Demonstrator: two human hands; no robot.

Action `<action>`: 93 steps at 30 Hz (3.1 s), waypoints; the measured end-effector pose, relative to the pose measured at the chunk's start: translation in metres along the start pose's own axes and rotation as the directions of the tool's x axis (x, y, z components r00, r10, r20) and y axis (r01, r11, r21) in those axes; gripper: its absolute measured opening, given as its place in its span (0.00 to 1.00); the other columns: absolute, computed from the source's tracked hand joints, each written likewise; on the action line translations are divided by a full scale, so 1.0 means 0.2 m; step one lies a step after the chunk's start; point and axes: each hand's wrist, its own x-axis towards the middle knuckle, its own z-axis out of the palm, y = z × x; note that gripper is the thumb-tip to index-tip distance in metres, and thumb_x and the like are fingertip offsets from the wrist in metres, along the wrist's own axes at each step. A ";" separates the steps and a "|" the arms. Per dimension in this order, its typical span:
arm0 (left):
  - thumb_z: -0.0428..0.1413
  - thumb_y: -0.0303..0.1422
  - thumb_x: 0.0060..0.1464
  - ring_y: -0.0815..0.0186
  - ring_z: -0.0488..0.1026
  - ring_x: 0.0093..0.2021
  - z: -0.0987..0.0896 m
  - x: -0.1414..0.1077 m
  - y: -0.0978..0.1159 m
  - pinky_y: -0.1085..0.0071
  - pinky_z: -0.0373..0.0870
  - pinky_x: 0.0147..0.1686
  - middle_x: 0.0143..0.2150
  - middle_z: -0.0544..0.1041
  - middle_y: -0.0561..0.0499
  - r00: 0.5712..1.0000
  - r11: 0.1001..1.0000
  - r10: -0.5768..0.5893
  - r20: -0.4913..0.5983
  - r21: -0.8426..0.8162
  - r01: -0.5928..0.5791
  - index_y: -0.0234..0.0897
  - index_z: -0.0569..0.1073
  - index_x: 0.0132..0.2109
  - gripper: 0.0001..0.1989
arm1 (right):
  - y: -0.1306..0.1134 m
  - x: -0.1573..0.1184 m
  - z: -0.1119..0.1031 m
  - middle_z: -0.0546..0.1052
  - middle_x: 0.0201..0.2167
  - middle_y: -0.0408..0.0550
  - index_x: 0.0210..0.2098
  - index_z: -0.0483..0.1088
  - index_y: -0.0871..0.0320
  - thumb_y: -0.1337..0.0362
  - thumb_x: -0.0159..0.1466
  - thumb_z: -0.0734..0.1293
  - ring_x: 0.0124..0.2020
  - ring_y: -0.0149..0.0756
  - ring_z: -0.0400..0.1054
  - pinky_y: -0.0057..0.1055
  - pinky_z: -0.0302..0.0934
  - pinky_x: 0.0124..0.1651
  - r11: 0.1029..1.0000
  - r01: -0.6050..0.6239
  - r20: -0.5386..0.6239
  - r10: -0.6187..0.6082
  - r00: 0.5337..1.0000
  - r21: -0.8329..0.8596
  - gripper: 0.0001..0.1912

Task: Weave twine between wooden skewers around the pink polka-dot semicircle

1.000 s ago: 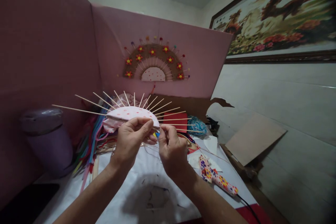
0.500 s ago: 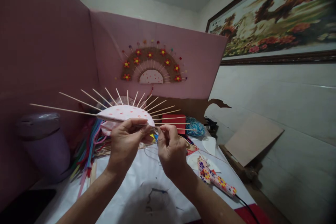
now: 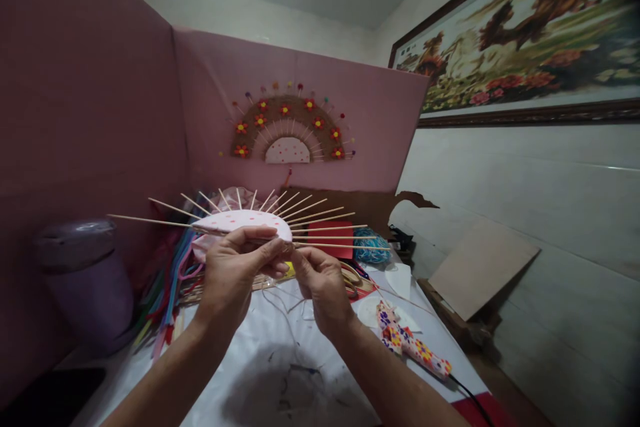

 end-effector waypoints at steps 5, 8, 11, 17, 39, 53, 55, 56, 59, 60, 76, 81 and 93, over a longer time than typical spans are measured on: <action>0.62 0.28 0.38 0.70 0.71 0.17 0.00 0.00 0.00 0.78 0.68 0.17 0.23 0.77 0.49 0.999 0.999 -0.049 0.019 -0.015 0.049 0.31 0.70 0.33 0.12 | -0.01 0.00 -0.01 0.54 0.13 0.34 0.26 0.68 0.61 0.60 0.55 0.65 0.15 0.20 0.42 0.23 0.36 0.18 0.996 0.036 0.046 -0.041 0.998 0.087 0.09; 0.62 0.28 0.38 0.71 0.71 0.17 -0.01 0.00 0.00 0.78 0.68 0.17 0.22 0.77 0.50 0.997 0.997 -0.077 0.028 -0.026 0.077 0.31 0.70 0.33 0.12 | -0.02 -0.01 -0.01 0.55 0.14 0.34 0.29 0.68 0.61 0.61 0.56 0.65 0.15 0.21 0.42 0.23 0.36 0.18 0.996 0.027 0.049 -0.031 0.998 0.087 0.08; 0.62 0.28 0.39 0.71 0.71 0.17 -0.01 0.00 0.00 0.79 0.68 0.16 0.22 0.77 0.51 0.997 0.997 -0.076 0.027 -0.021 0.077 0.31 0.70 0.33 0.12 | -0.04 -0.02 -0.01 0.54 0.14 0.34 0.28 0.67 0.61 0.59 0.56 0.64 0.15 0.21 0.41 0.24 0.35 0.18 0.997 0.005 0.082 -0.011 0.997 0.079 0.10; 0.61 0.30 0.40 0.69 0.72 0.18 0.01 -0.02 -0.04 0.76 0.69 0.17 0.20 0.76 0.52 0.998 0.999 -0.020 0.059 0.046 0.018 0.32 0.70 0.33 0.11 | -0.04 -0.02 -0.01 0.47 0.11 0.32 0.16 0.50 0.57 0.49 0.55 0.63 0.13 0.20 0.34 0.24 0.30 0.16 0.980 -0.115 0.030 0.111 0.993 0.164 0.24; 0.63 0.30 0.35 0.75 0.65 0.20 0.06 -0.04 -0.18 0.79 0.62 0.17 0.24 0.65 0.59 0.938 0.919 0.301 -0.170 0.316 -0.238 0.38 0.60 0.33 0.20 | -0.07 -0.06 0.05 0.48 0.12 0.30 0.20 0.53 0.57 0.60 0.50 0.69 0.13 0.19 0.34 0.19 0.30 0.14 0.832 -0.200 -0.136 0.311 0.941 0.517 0.18; 0.59 0.25 0.41 0.75 0.67 0.16 -0.09 0.06 -0.04 0.83 0.60 0.14 0.19 0.72 0.49 0.818 0.850 -0.522 0.241 0.063 0.523 0.26 0.74 0.25 0.04 | 0.00 -0.04 0.03 0.46 0.11 0.29 0.20 0.54 0.58 0.60 0.54 0.66 0.13 0.19 0.33 0.22 0.28 0.14 0.945 -0.195 -0.023 0.208 0.978 0.264 0.16; 0.59 0.27 0.42 0.75 0.67 0.15 -0.10 0.06 -0.05 0.82 0.61 0.14 0.19 0.72 0.49 0.830 0.859 -0.500 0.246 0.019 0.512 0.27 0.74 0.25 0.05 | 0.01 -0.04 0.04 0.46 0.11 0.30 0.19 0.54 0.58 0.60 0.54 0.66 0.13 0.19 0.33 0.22 0.29 0.14 0.950 -0.185 -0.025 0.197 0.980 0.252 0.16; 0.59 0.29 0.43 0.75 0.66 0.15 -0.10 0.06 -0.06 0.82 0.60 0.13 0.18 0.72 0.49 0.843 0.871 -0.477 0.248 0.005 0.491 0.28 0.73 0.25 0.06 | 0.01 -0.04 0.04 0.46 0.11 0.29 0.19 0.54 0.58 0.60 0.54 0.66 0.12 0.19 0.33 0.22 0.29 0.14 0.952 -0.181 -0.029 0.194 0.981 0.245 0.16; 0.59 0.33 0.44 0.75 0.64 0.12 -0.08 0.06 -0.09 0.82 0.57 0.10 0.16 0.71 0.50 0.876 0.897 -0.430 0.217 -0.007 0.442 0.29 0.72 0.26 0.09 | 0.02 -0.04 0.04 0.46 0.10 0.29 0.19 0.56 0.58 0.59 0.54 0.65 0.12 0.19 0.33 0.21 0.29 0.14 0.956 -0.196 -0.034 0.208 0.977 0.219 0.15; 0.59 0.33 0.44 0.76 0.64 0.11 -0.08 0.06 -0.10 0.82 0.56 0.09 0.15 0.70 0.51 0.883 0.901 -0.424 0.200 -0.007 0.434 0.30 0.72 0.26 0.09 | 0.02 -0.05 0.05 0.46 0.10 0.29 0.19 0.57 0.59 0.58 0.54 0.65 0.12 0.19 0.33 0.21 0.29 0.14 0.957 -0.199 -0.034 0.211 0.977 0.211 0.15; 0.57 0.27 0.43 0.78 0.58 0.07 -0.08 0.08 -0.01 0.84 0.51 0.05 0.11 0.68 0.54 0.885 0.880 -0.464 0.030 -0.103 0.464 0.30 0.67 0.21 0.08 | 0.03 -0.03 -0.01 0.67 0.24 0.42 0.29 0.73 0.59 0.63 0.54 0.66 0.17 0.22 0.48 0.24 0.41 0.19 0.987 0.126 0.024 -0.124 0.992 -0.097 0.06; 0.57 0.26 0.43 0.77 0.60 0.07 -0.08 0.09 -0.01 0.84 0.51 0.04 0.11 0.68 0.54 0.879 0.874 -0.477 0.018 -0.099 0.476 0.32 0.67 0.22 0.07 | 0.03 -0.03 -0.02 0.63 0.19 0.38 0.27 0.70 0.59 0.62 0.55 0.66 0.17 0.23 0.48 0.24 0.41 0.19 0.983 0.128 0.010 -0.128 0.992 -0.135 0.06; 0.57 0.27 0.44 0.79 0.57 0.07 -0.08 0.09 -0.03 0.84 0.49 0.05 0.12 0.68 0.55 0.838 0.825 -0.542 0.062 -0.149 0.545 0.31 0.67 0.21 0.09 | 0.03 -0.02 0.00 0.53 0.12 0.33 0.26 0.65 0.60 0.64 0.54 0.65 0.13 0.20 0.39 0.22 0.34 0.16 0.984 -0.072 0.063 0.063 0.996 0.163 0.06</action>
